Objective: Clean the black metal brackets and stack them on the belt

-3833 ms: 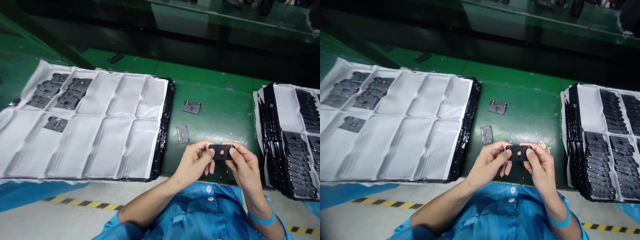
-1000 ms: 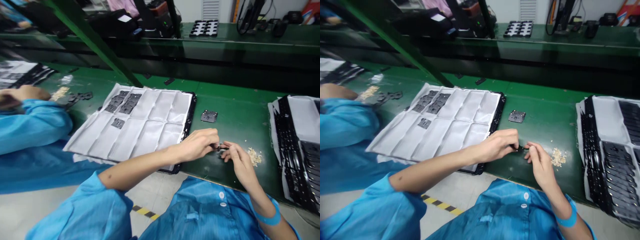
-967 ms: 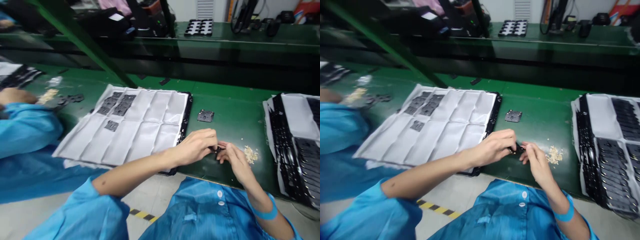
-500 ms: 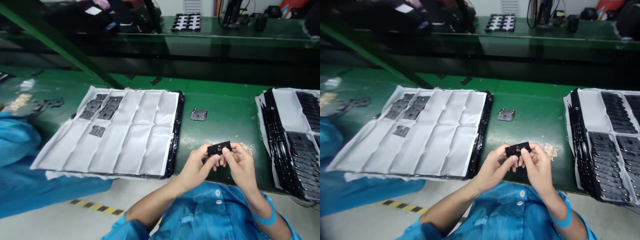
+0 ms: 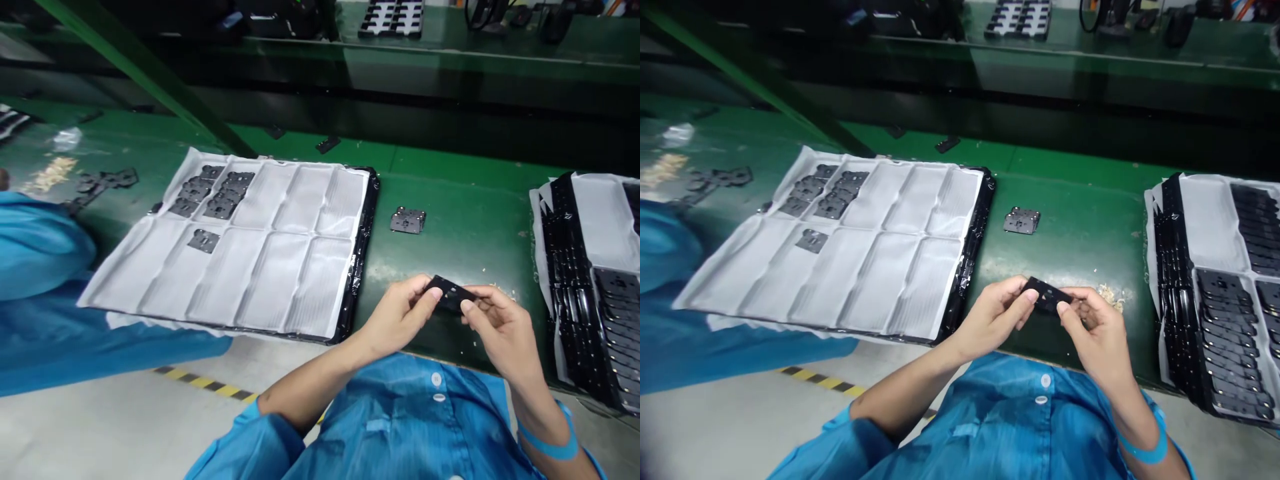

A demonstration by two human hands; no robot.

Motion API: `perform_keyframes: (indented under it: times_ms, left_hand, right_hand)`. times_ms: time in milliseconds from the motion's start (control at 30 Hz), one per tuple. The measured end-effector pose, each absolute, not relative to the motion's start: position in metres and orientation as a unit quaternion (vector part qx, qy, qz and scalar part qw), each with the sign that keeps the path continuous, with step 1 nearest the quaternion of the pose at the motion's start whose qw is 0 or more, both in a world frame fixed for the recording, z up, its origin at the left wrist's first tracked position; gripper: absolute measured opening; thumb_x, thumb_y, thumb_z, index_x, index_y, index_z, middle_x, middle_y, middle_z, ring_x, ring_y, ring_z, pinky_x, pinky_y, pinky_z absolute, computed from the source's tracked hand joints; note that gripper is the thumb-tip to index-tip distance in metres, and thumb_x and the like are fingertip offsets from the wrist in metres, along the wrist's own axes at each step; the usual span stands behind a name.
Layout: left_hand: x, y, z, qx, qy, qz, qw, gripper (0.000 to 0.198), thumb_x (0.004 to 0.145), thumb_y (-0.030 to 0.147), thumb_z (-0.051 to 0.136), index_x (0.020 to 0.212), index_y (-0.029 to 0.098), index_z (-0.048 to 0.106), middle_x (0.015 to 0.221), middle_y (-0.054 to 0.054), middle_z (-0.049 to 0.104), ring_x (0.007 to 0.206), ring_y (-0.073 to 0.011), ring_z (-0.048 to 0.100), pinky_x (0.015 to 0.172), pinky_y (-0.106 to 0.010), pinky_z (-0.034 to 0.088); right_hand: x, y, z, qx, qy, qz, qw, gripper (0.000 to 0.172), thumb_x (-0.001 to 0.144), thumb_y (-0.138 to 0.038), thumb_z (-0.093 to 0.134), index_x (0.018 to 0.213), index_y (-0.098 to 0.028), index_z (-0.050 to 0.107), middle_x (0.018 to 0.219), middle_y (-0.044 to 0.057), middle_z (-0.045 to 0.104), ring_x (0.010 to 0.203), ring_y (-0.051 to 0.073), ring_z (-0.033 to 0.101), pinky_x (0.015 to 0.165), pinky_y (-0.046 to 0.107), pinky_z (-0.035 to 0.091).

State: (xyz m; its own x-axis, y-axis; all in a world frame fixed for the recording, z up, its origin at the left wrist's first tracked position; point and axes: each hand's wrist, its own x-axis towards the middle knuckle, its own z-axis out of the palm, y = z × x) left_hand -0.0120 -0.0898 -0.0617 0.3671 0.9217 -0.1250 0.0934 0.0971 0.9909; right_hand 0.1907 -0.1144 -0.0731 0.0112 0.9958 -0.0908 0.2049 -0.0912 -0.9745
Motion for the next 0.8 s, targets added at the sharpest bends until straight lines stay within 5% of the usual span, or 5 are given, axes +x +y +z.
perform_keyframes:
  times_ms: [100,233,333,500,800]
  left_hand:
    - [-0.007,-0.085,-0.066,0.596,0.458,0.370,0.547,0.034,0.102,0.043,0.065,0.081,0.017,0.058,0.072,0.003,0.050,0.064,-0.0100,0.045,0.061,-0.024,0.037]
    - [0.002,-0.085,-0.076,0.567,0.441,0.424,0.552,0.031,0.094,0.045,0.077,0.093,0.016,0.065,0.091,-0.001,0.057,0.074,-0.0123,0.054,0.067,-0.025,0.045]
    - [0.002,-0.086,-0.077,0.589,0.441,0.429,0.524,0.026,0.103,0.040,0.065,0.090,0.018,0.062,0.094,-0.004,0.063,0.085,-0.0161,0.061,0.076,-0.027,0.050]
    - [-0.008,-0.085,-0.063,0.688,0.424,0.274,0.522,0.021,0.109,0.030,0.049,0.093,0.021,0.058,0.077,0.001,0.067,0.072,-0.0154,0.064,0.073,-0.028,0.047]
    - [0.001,-0.094,-0.067,0.647,0.412,0.331,0.550,0.029,0.112,0.036,0.047,0.090,0.020,0.057,0.070,0.001,0.065,0.061,-0.0128,0.063,0.064,-0.025,0.047]
  right_hand:
    - [0.192,-0.110,-0.075,-0.570,-0.561,0.433,0.416,0.018,0.095,-0.039,0.080,0.096,-0.021,0.079,0.090,0.006,0.076,0.079,0.019,0.068,0.069,0.029,0.054]
    - [0.181,-0.108,-0.085,-0.542,-0.472,0.519,0.463,0.027,0.099,-0.047,0.076,0.091,-0.021,0.072,0.067,-0.001,0.066,0.057,0.014,0.058,0.056,0.025,0.049]
    - [0.178,-0.109,-0.088,-0.536,-0.461,0.540,0.457,0.030,0.100,-0.050,0.073,0.092,-0.022,0.069,0.065,-0.003,0.064,0.056,0.014,0.058,0.058,0.025,0.051]
    - [0.184,-0.105,-0.071,-0.577,-0.525,0.414,0.469,0.025,0.097,-0.043,0.076,0.112,-0.023,0.079,0.105,0.007,0.080,0.076,0.017,0.070,0.070,0.028,0.059]
    - [0.182,-0.106,-0.067,-0.573,-0.529,0.416,0.468,0.020,0.099,-0.037,0.071,0.100,-0.022,0.084,0.085,0.004,0.077,0.065,0.014,0.061,0.063,0.025,0.056]
